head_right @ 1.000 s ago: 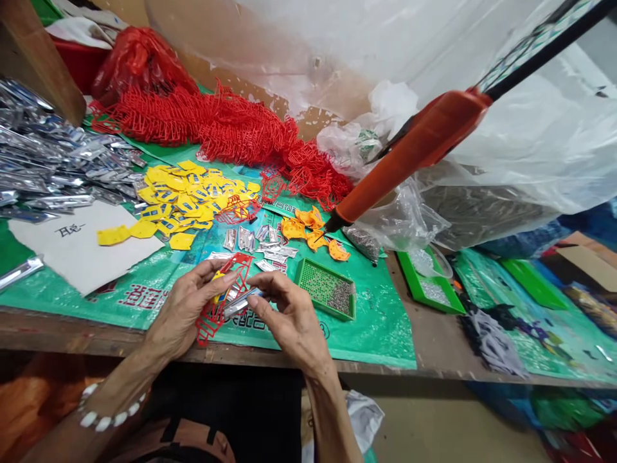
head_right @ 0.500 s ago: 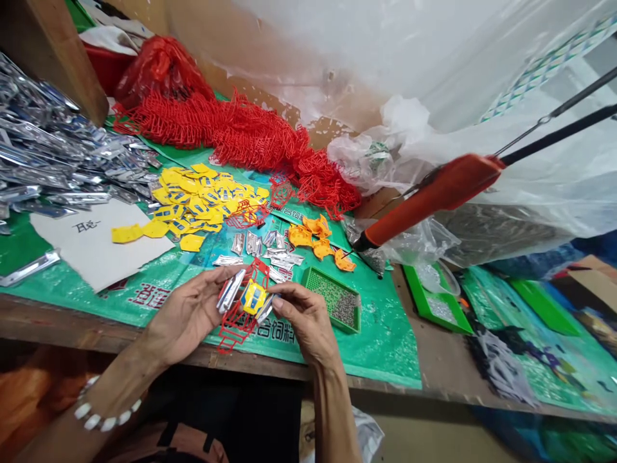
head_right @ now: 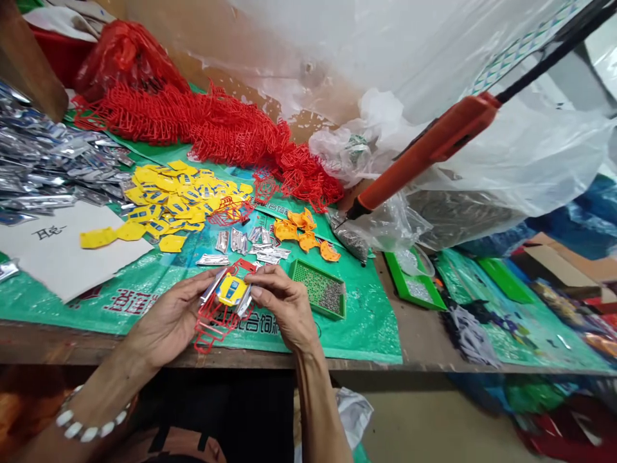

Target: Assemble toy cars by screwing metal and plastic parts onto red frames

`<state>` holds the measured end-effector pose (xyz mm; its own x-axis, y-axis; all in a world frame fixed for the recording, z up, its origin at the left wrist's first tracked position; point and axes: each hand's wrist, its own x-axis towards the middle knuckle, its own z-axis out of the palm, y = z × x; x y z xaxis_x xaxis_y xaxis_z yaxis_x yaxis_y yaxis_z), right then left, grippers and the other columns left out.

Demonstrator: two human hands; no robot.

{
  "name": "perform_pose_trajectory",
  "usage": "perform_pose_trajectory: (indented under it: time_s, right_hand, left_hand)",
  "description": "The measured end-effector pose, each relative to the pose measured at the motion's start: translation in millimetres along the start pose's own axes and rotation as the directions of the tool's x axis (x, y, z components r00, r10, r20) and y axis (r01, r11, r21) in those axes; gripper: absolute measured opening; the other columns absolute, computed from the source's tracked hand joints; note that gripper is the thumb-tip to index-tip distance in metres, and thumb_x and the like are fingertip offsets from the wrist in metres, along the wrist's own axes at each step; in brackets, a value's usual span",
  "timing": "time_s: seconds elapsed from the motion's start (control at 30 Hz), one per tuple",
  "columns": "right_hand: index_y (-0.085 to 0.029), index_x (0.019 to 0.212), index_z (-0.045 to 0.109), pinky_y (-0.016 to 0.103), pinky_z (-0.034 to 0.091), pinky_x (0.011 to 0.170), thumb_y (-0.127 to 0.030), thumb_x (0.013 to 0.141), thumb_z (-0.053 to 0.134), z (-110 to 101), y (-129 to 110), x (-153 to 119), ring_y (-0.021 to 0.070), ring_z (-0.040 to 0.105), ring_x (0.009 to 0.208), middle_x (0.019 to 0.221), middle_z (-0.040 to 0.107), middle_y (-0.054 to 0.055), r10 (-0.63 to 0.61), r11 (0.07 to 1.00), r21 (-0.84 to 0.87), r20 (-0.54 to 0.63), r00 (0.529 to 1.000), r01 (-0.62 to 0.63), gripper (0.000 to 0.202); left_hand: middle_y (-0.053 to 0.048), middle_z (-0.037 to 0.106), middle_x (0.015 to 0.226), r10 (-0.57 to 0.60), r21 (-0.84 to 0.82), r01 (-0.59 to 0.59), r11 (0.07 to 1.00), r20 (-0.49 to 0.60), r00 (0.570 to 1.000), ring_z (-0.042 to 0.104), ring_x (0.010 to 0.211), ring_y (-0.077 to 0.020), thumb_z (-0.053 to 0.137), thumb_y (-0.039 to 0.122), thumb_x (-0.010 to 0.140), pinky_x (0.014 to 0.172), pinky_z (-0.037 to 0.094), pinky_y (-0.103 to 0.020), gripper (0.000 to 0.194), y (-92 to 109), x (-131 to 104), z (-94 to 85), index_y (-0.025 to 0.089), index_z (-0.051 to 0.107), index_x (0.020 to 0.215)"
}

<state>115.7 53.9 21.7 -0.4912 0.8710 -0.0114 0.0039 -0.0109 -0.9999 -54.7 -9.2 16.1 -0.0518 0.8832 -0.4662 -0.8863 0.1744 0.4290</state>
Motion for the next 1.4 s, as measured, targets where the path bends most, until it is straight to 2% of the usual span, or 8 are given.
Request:
perform_pose_trajectory:
  time_s: [0.13,0.33,0.53,0.7,0.9,1.03,1.27,1.4]
  right_hand:
    - [-0.027,0.094,0.077,0.026,0.049,0.074,-0.025,0.078,0.073,0,-2,0,0.0169,0.053,0.098,0.101,0.054,0.004,-0.029,0.999,-0.033,0.036,0.999,0.030,0.017]
    - [-0.028,0.093,0.077,0.032,0.047,0.085,-0.024,0.079,0.072,-3,-2,1,0.0168,0.053,0.099,0.099,0.056,0.003,-0.058,0.997,-0.038,0.067,0.996,0.061,0.016]
    - [-0.027,0.089,0.078,0.031,0.045,0.082,-0.022,0.077,0.073,-6,-8,2,0.0155,0.054,0.090,0.089,0.057,0.002,-0.060,0.998,-0.013,0.095,0.994,0.062,0.014]
    - [-0.027,0.093,0.078,0.029,0.041,0.074,-0.022,0.078,0.073,-6,-15,3,0.0137,0.050,0.082,0.084,0.054,0.001,-0.012,0.998,-0.056,0.103,0.995,0.018,0.017]
    - [-0.027,0.097,0.077,0.030,0.040,0.076,-0.020,0.078,0.072,-13,-22,2,0.0135,0.051,0.082,0.084,0.055,0.001,-0.006,0.997,-0.071,0.160,0.987,0.017,0.021]
    - [-0.027,0.095,0.078,0.031,0.041,0.078,-0.019,0.078,0.073,-14,-21,2,0.0138,0.052,0.082,0.084,0.057,0.001,-0.004,0.999,-0.041,0.140,0.990,0.010,0.020]
    - [-0.028,0.099,0.077,0.031,0.039,0.075,-0.023,0.080,0.071,-13,-26,3,0.0151,0.049,0.081,0.079,0.058,0.002,-0.007,0.994,-0.108,0.181,0.984,0.026,0.020]
    - [-0.027,0.098,0.077,0.030,0.037,0.073,-0.022,0.079,0.072,-13,-27,2,0.0147,0.049,0.080,0.078,0.058,0.001,-0.019,0.995,-0.093,0.182,0.983,0.037,0.020]
  left_hand:
    - [-0.012,0.075,0.085,-0.038,-0.008,0.038,0.999,-0.047,0.998,0.072,0.069,-0.0190,0.053,0.000,0.084,0.066,0.062,-0.028,0.021,-2,1,0.5,0.006,0.071,0.094]
    - [-0.011,0.074,0.080,-0.104,-0.052,0.101,0.994,-0.063,0.993,0.072,0.063,-0.0182,0.045,0.001,0.090,0.060,0.062,-0.028,0.026,-5,4,-0.1,0.004,0.063,0.108]
    - [-0.005,0.068,0.061,-0.198,-0.071,0.196,0.978,-0.025,0.980,0.063,0.043,-0.0132,0.040,0.007,0.095,0.040,0.054,-0.020,0.028,-6,7,-1.2,0.004,0.059,0.116]
    - [-0.009,0.071,0.067,-0.196,-0.081,0.192,0.978,-0.037,0.980,0.069,0.053,-0.0159,0.033,0.004,0.095,0.053,0.059,-0.024,0.036,-7,6,7.7,0.003,0.058,0.121]
    - [-0.009,0.073,0.072,-0.195,-0.031,0.194,0.980,-0.015,0.981,0.069,0.052,-0.0168,0.033,0.000,0.091,0.050,0.059,-0.024,0.043,-10,9,3.5,0.005,0.057,0.126]
    - [-0.010,0.073,0.071,-0.212,-0.023,0.211,0.977,-0.016,0.977,0.069,0.053,-0.0173,0.033,0.000,0.090,0.052,0.059,-0.025,0.042,-11,11,-0.1,0.003,0.058,0.125]
    - [-0.011,0.076,0.080,-0.236,-0.058,0.233,0.971,-0.047,0.971,0.073,0.063,-0.0189,0.031,-0.002,0.089,0.064,0.061,-0.027,0.046,-5,9,13.5,0.004,0.057,0.127]
    - [-0.012,0.077,0.083,-0.250,-0.079,0.247,0.966,-0.033,0.968,0.074,0.064,-0.0197,0.027,-0.005,0.089,0.067,0.061,-0.028,0.051,-3,7,14.7,0.004,0.054,0.130]
